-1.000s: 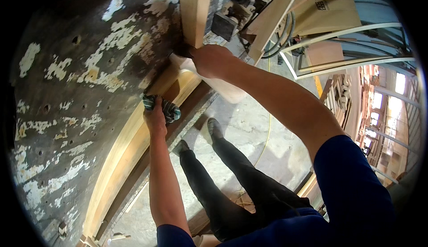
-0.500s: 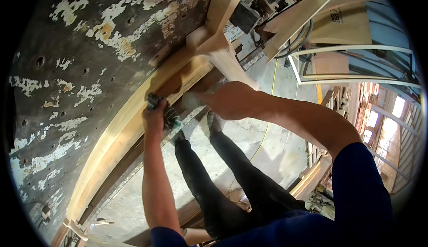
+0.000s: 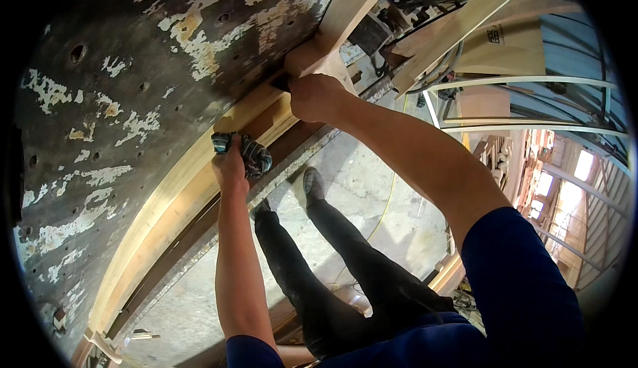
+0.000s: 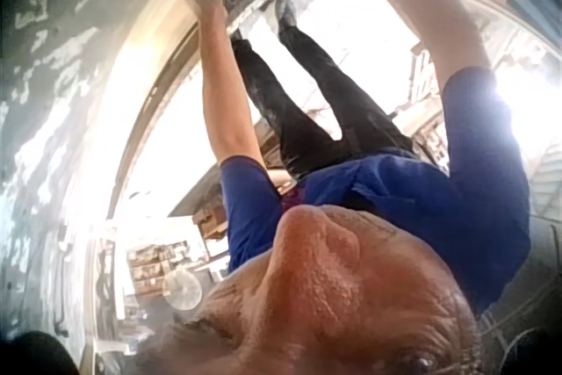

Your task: The person uses a power drill to secure a wood piece, scrapes excess glue from a joint with a hand tool, wipes the area with a cloth, and then moves a long curved wood rail to a stack.

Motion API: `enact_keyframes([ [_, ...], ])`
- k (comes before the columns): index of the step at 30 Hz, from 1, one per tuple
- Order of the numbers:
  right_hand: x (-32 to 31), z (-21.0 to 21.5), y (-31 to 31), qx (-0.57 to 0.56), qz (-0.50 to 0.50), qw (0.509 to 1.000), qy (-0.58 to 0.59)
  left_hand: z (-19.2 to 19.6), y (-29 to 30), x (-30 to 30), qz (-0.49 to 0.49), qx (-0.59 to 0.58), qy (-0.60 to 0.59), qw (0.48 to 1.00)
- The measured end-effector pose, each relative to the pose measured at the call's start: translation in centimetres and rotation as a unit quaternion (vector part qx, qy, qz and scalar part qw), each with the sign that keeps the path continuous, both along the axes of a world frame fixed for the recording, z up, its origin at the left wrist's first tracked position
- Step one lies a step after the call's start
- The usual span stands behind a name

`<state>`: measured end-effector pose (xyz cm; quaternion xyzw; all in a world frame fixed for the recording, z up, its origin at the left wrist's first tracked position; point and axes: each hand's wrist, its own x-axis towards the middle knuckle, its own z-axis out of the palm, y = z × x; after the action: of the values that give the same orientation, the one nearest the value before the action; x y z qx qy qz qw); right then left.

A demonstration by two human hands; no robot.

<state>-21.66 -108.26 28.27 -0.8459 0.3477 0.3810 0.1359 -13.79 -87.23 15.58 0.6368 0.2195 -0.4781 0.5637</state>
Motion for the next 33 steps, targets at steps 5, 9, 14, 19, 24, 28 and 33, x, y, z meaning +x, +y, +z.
enact_keyframes([
  [5,0.3,-0.3,-1.1,0.002,0.024,0.999,0.023,2.0,-1.2,0.0,0.002,-0.001,-0.004,1.000],
  [9,0.9,-0.3,-0.9,0.013,0.047,0.999,0.014,1.2,-0.9,-0.2,0.008,0.000,-0.050,0.999],
  [14,4.4,0.6,-2.4,0.098,0.080,0.982,0.140,0.6,-0.9,-0.4,0.024,-0.009,-0.025,0.999],
  [19,6.9,2.4,-3.7,0.201,0.181,0.916,0.295,0.6,-1.0,-0.5,-0.075,0.054,-0.105,0.990],
  [24,-1.1,5.5,-2.5,0.273,-0.104,0.936,0.199,0.9,1.3,-0.9,-0.043,-0.064,0.059,0.995],
  [28,-4.5,6.6,2.6,0.402,-0.453,0.792,0.082,4.1,2.6,-3.9,0.084,-0.273,0.182,0.941],
  [33,-8.0,3.4,7.1,0.547,-0.700,0.453,0.077,5.5,2.4,-5.2,0.049,-0.247,0.148,0.956],
])
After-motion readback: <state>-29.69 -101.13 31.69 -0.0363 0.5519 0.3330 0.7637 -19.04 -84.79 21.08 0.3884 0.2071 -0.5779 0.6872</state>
